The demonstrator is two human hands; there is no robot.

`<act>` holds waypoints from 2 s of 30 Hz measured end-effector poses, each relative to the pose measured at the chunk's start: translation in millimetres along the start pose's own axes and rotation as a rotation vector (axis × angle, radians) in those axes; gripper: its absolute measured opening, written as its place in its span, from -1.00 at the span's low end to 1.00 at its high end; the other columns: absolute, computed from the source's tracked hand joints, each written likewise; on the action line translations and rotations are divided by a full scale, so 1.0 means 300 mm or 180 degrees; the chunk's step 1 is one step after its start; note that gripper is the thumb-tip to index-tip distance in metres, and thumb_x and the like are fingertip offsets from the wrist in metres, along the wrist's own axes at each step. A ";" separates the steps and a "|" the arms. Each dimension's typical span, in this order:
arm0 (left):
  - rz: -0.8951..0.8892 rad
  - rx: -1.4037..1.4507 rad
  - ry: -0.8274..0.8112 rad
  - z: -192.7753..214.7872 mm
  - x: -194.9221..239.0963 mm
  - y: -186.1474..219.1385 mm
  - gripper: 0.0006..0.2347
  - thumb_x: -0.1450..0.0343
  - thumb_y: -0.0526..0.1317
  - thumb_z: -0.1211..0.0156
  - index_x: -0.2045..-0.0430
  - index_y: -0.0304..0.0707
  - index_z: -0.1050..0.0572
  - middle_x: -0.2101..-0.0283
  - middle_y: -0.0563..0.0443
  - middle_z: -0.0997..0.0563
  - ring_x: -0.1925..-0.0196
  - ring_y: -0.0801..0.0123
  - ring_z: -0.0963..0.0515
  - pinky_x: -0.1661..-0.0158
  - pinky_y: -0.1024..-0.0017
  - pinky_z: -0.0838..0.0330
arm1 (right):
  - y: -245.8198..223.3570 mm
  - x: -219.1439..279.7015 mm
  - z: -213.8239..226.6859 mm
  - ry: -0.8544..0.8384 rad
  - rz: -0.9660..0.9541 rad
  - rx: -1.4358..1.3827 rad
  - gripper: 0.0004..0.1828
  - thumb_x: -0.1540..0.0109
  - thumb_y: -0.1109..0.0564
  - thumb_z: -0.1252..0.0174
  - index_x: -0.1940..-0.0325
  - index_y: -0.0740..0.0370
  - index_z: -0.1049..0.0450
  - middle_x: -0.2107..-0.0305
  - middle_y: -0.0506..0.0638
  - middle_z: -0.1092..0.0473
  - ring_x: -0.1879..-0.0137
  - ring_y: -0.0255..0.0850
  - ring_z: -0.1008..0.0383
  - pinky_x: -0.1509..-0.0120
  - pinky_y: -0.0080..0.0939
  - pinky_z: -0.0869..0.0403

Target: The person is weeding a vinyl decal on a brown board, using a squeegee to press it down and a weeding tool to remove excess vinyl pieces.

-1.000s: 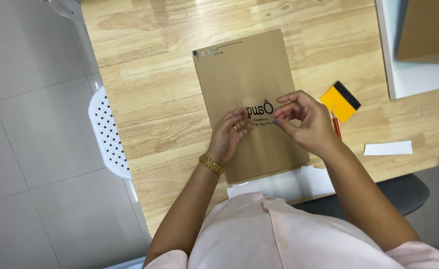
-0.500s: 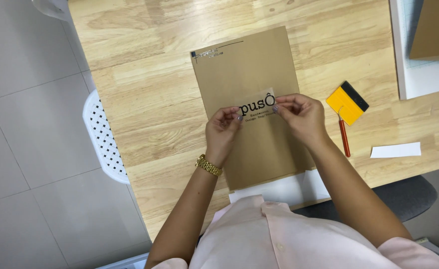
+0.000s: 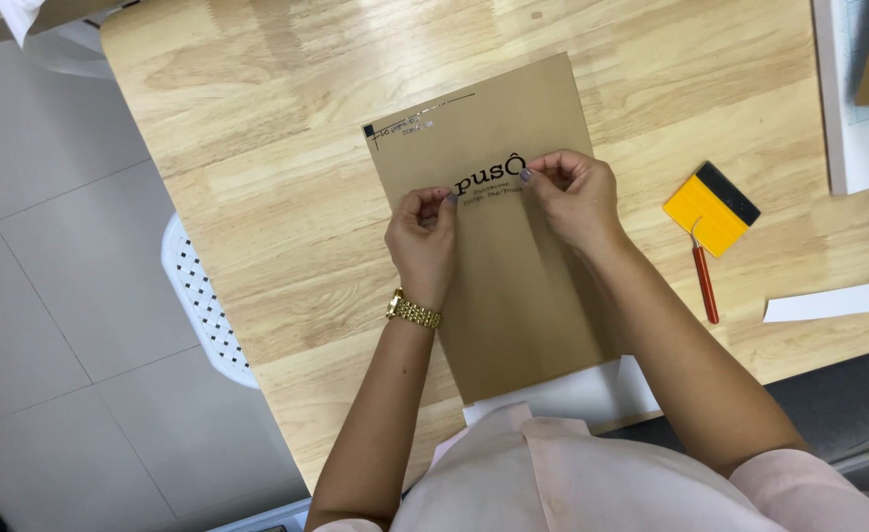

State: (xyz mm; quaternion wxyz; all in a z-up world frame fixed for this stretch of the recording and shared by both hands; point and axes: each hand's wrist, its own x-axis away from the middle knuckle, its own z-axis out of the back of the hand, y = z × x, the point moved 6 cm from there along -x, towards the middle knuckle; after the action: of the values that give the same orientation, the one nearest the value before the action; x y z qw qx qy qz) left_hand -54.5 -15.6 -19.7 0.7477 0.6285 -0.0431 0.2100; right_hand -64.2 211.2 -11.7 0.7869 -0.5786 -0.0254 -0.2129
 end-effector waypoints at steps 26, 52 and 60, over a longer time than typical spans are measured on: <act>0.0371 -0.0568 -0.0006 -0.015 -0.008 0.045 -0.75 -0.32 -0.30 -0.34 0.20 -0.21 -0.41 0.44 -0.03 -0.71 0.68 0.54 -0.46 0.56 0.57 -0.38 | 0.038 -0.039 0.022 -0.0150 0.0112 0.0170 -0.64 -0.16 0.27 -0.39 0.16 0.17 -0.31 0.48 -0.02 -0.55 0.53 -0.46 -0.22 0.38 -0.53 -0.22; 0.0139 -0.0788 0.0191 -0.022 0.002 0.052 -0.76 -0.29 -0.28 -0.39 0.32 -0.17 -0.40 0.48 -0.01 -0.72 0.71 0.50 -0.47 0.57 0.57 -0.37 | 0.046 -0.029 0.016 0.0000 0.0217 0.0043 -0.60 -0.15 0.26 -0.44 0.23 0.19 -0.27 0.51 0.01 -0.54 0.59 -0.49 -0.15 0.47 -0.56 -0.15; 0.0068 -0.0756 0.0215 -0.026 0.005 0.057 -0.77 -0.30 -0.32 -0.38 0.33 -0.21 -0.40 0.48 -0.05 -0.72 0.74 0.50 -0.46 0.58 0.56 -0.36 | 0.053 -0.030 0.017 0.0039 0.0114 -0.0032 -0.59 -0.13 0.27 -0.44 0.25 0.18 -0.26 0.51 0.01 -0.54 0.60 -0.51 -0.13 0.49 -0.59 -0.11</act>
State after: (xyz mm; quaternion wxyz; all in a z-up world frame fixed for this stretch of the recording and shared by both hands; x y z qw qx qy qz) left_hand -60.9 -5.6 -5.0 0.8157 0.5275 -0.0491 0.2323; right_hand -65.3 222.5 -27.0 0.7878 -0.5816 -0.0092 -0.2025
